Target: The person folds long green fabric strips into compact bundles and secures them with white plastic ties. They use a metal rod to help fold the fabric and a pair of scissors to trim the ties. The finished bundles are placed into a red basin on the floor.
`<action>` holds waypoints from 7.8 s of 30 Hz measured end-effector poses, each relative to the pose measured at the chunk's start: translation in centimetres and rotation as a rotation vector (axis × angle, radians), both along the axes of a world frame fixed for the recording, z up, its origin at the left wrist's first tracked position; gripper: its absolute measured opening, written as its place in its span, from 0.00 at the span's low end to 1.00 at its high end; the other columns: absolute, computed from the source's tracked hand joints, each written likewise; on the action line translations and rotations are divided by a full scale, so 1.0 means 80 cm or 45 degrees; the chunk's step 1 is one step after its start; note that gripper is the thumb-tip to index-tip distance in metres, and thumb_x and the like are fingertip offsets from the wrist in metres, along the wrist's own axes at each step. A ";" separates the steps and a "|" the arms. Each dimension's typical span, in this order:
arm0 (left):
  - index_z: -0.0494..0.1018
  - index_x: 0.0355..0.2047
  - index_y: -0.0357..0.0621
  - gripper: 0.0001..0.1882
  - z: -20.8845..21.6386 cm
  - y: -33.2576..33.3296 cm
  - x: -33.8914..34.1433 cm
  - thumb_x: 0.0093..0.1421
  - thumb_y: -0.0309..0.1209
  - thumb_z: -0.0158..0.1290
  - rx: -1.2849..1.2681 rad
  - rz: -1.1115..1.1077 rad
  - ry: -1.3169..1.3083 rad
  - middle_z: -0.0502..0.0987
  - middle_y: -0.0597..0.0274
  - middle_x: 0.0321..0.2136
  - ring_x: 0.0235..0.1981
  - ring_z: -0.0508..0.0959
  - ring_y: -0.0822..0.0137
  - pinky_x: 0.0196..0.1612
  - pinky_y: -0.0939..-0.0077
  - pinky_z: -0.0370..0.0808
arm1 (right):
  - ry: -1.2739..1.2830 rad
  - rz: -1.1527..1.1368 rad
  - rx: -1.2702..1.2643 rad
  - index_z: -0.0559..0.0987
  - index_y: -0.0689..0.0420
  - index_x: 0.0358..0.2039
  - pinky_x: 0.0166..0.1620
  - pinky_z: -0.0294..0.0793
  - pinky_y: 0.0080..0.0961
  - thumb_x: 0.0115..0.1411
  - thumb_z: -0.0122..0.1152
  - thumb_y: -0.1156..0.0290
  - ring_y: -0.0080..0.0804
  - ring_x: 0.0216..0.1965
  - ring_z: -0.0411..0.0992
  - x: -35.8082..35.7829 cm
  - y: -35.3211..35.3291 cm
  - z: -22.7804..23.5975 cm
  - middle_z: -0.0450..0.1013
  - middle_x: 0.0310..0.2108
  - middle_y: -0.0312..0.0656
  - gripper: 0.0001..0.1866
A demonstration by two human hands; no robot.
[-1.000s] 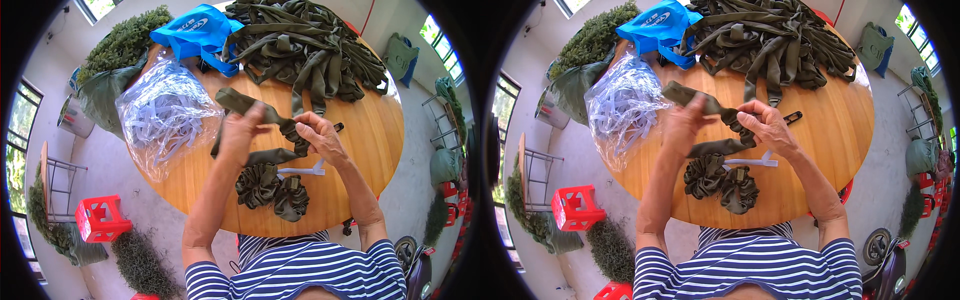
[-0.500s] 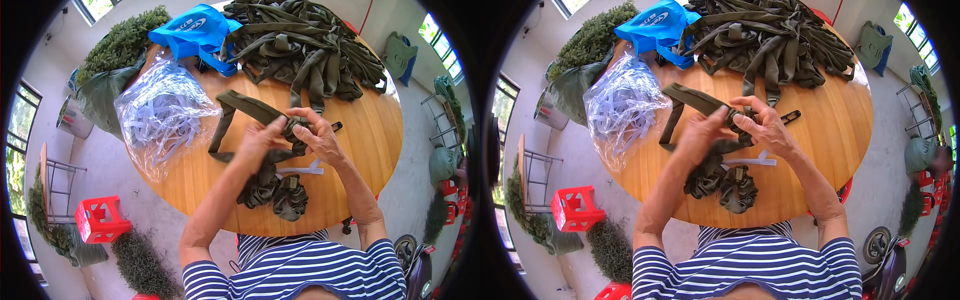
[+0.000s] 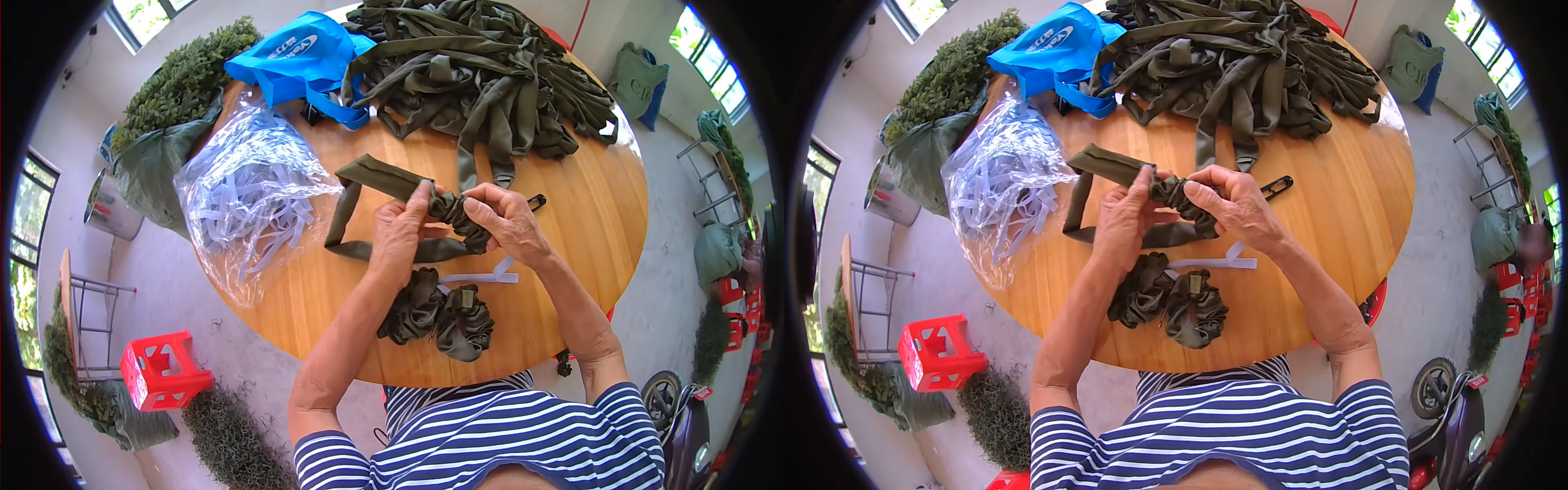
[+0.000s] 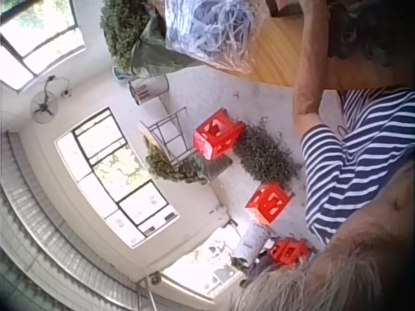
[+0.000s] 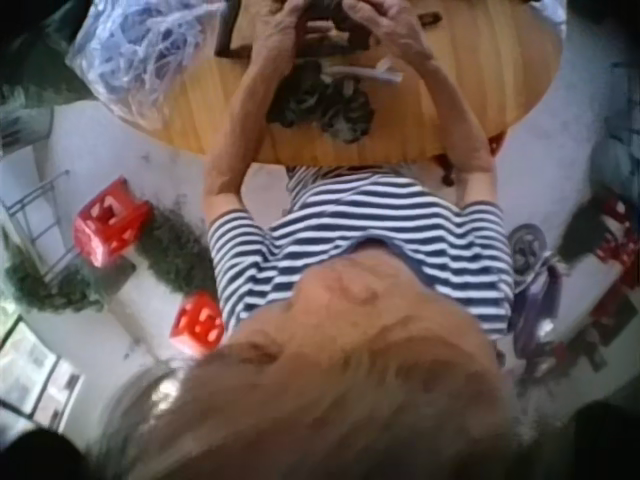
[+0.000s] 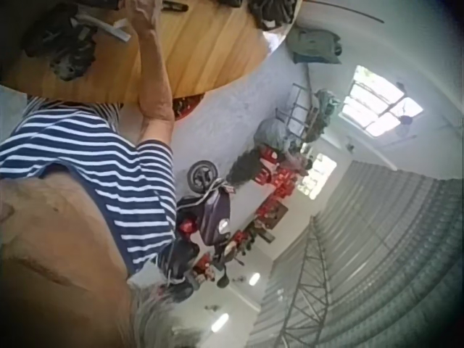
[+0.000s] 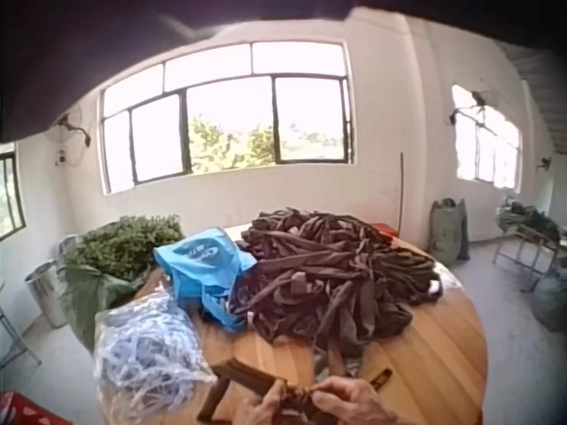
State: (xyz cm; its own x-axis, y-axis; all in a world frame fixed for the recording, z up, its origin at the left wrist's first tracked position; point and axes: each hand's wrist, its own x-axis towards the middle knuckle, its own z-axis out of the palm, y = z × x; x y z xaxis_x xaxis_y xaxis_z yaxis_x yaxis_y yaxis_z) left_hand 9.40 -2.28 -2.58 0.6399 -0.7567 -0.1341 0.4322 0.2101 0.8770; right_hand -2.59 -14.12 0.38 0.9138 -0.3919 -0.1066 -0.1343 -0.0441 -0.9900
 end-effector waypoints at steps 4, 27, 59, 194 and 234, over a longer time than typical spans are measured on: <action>0.72 0.31 0.36 0.20 0.014 0.011 0.024 0.59 0.44 0.45 -0.188 -0.038 0.094 0.77 0.53 0.27 0.27 0.78 0.66 0.33 0.76 0.75 | 0.006 0.231 0.488 0.72 0.61 0.40 0.18 0.62 0.09 0.60 0.45 0.55 0.15 0.19 0.68 -0.004 -0.013 0.005 0.72 0.25 0.35 0.20; 0.70 0.35 0.37 0.17 0.002 0.036 0.083 0.61 0.41 0.41 -0.292 0.258 0.074 0.75 0.48 0.33 0.31 0.78 0.62 0.30 0.68 0.79 | 0.066 0.211 -0.071 0.71 0.60 0.32 0.20 0.60 0.10 0.56 0.54 0.68 0.11 0.18 0.61 -0.008 -0.037 0.002 0.66 0.17 0.29 0.09; 0.70 0.38 0.38 0.19 -0.001 0.001 -0.006 0.60 0.43 0.45 -0.063 0.040 0.006 0.76 0.59 0.33 0.31 0.75 0.73 0.36 0.80 0.71 | -0.259 -0.061 -0.886 0.58 0.55 0.56 0.33 0.69 0.24 0.56 0.51 0.67 0.28 0.25 0.70 0.013 0.019 -0.023 0.70 0.24 0.41 0.27; 0.60 0.48 0.36 0.19 0.016 0.014 0.014 0.60 0.34 0.43 -0.543 -0.237 0.413 0.69 0.45 0.43 0.47 0.70 0.54 0.47 0.63 0.70 | -0.223 0.015 -1.236 0.69 0.46 0.46 0.29 0.71 0.28 0.51 0.57 0.66 0.36 0.27 0.73 -0.059 0.013 0.019 0.74 0.36 0.38 0.20; 0.63 0.41 0.40 0.15 0.016 -0.115 -0.095 0.57 0.36 0.44 -0.387 -0.481 -0.235 0.67 0.64 0.25 0.26 0.68 0.71 0.29 0.78 0.68 | -0.633 0.076 -1.569 0.73 0.44 0.29 0.40 0.58 0.47 0.39 0.59 0.59 0.44 0.28 0.69 -0.096 0.058 0.006 0.71 0.21 0.42 0.14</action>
State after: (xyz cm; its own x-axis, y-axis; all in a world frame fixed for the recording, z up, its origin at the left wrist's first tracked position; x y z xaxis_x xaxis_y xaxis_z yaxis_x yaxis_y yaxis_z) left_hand 1.77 -11.51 -1.32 0.3069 -0.9266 0.2173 0.3711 0.3267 0.8692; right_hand -10.29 -9.49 0.87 0.7708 0.0514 0.6350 0.2615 -0.9344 -0.2418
